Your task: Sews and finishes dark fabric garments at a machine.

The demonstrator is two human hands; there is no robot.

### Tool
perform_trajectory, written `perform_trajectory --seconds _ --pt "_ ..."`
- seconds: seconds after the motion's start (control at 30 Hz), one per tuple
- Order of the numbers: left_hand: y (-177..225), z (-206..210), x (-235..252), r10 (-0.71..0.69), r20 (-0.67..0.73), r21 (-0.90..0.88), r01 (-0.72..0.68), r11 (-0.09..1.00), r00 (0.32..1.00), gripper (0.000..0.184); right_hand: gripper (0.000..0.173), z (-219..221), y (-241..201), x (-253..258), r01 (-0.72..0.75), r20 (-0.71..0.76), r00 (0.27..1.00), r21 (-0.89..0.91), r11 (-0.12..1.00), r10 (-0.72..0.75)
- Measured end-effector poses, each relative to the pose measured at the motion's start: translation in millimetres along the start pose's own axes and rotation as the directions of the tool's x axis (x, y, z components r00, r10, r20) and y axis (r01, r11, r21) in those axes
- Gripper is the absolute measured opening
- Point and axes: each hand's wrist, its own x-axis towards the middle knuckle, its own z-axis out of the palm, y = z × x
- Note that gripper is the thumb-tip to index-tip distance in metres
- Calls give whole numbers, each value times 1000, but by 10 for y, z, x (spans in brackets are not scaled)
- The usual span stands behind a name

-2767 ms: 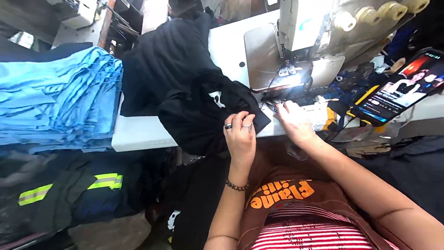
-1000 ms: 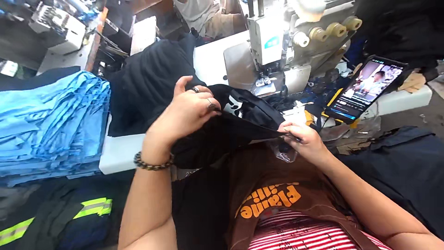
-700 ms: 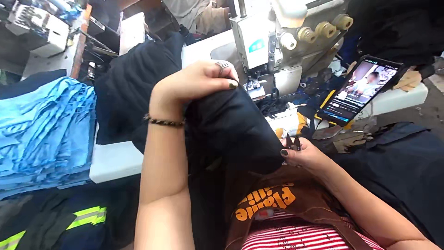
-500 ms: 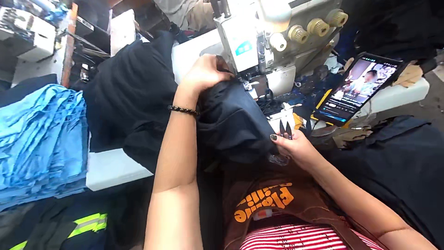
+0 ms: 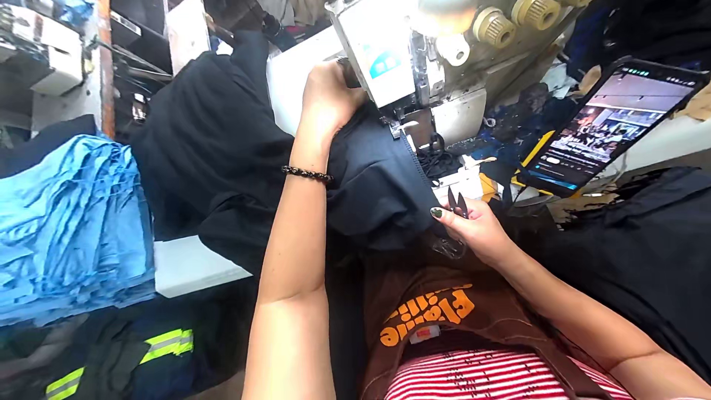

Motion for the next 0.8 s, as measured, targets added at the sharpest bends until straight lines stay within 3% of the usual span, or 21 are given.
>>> perform_trajectory --seconds 0.07,0.17,0.23,0.3,0.33,0.4,0.43,0.5,0.57,0.67,0.7,0.8 --pt "-41 -11 -128 3 -40 -73 -6 997 999 37 8 -21 6 -25 -10 -7 1000 -25 1000 9" --pt "-294 -155 -718 49 -83 -341 -74 937 995 64 15 -94 -45 -88 -54 -35 998 -41 998 52" --pt "-611 -222 -1391 60 52 -412 -33 911 997 91 23 -143 -101 -131 -60 -76 996 -65 996 55" --pt "-921 -187 -1924 22 221 -226 30 974 975 112 28 -190 -93 -148 63 -134 987 -173 983 -87" --pt "-1041 -130 -2126 -2 262 -97 28 995 965 109 29 -245 -54 -141 169 -115 971 -276 946 -207" --pt "-1141 -51 -2419 46 221 106 -71 992 974 77 21 -341 73 -139 327 -30 920 -488 809 -391" --pt "-1115 -52 -2503 90 154 184 -118 976 984 58 17 -365 130 -163 341 26 914 -587 734 -405" --pt "-1012 -119 -2604 175 0 318 -166 934 985 35 13 -340 234 -245 283 139 953 -728 625 -269" --pt "-863 -227 -2673 208 -213 406 -107 908 955 29 16 -259 389 -314 184 172 982 -839 512 -71" --pt "-755 -254 -2655 212 -572 458 94 884 792 27 20 -225 655 -331 30 68 991 -951 308 115" --pt "-721 -250 -2651 167 -612 451 168 877 773 28 18 -225 713 -325 -9 30 988 -968 249 152" --pt "-614 -166 -2773 -56 -524 365 283 887 850 43 18 -229 798 -290 -62 -33 970 -992 114 241"
